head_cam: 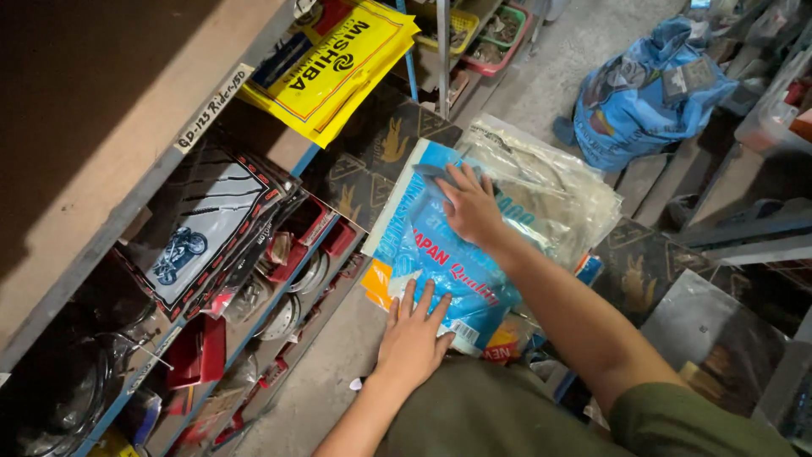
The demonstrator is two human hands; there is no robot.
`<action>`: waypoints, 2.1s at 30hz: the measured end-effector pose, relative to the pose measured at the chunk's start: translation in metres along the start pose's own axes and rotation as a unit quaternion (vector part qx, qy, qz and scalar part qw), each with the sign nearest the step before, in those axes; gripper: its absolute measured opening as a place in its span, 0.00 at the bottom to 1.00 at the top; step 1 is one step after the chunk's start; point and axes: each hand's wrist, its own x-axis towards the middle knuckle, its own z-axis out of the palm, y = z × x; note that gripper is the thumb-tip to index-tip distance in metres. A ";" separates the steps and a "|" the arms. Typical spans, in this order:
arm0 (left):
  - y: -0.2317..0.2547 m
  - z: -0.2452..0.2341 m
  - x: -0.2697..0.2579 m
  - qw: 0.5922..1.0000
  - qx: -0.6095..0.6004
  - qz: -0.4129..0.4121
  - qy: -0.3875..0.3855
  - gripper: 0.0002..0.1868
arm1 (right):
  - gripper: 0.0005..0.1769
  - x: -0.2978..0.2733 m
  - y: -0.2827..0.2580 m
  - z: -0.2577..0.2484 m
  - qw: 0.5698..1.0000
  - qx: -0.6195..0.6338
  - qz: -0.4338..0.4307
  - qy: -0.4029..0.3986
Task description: The person repeatedly wipes the surface of a plastic-wrapped motorcycle part package with a dark cloth. They lift the package from a shelf, clean it on a workbench, and return it to the shelf multiple times.
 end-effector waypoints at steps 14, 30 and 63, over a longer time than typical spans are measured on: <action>-0.006 -0.025 0.014 0.986 0.043 -0.025 -0.161 0.36 | 0.21 -0.026 -0.055 0.017 0.979 -0.108 -0.168 0.051; -0.088 0.026 0.030 0.992 0.117 -0.019 0.045 0.61 | 0.18 -0.050 -0.062 -0.002 0.996 -0.027 -0.009 -0.083; -0.091 -0.012 0.064 0.929 0.214 0.299 0.047 0.28 | 0.29 -0.153 -0.069 -0.032 0.939 -0.117 0.321 0.038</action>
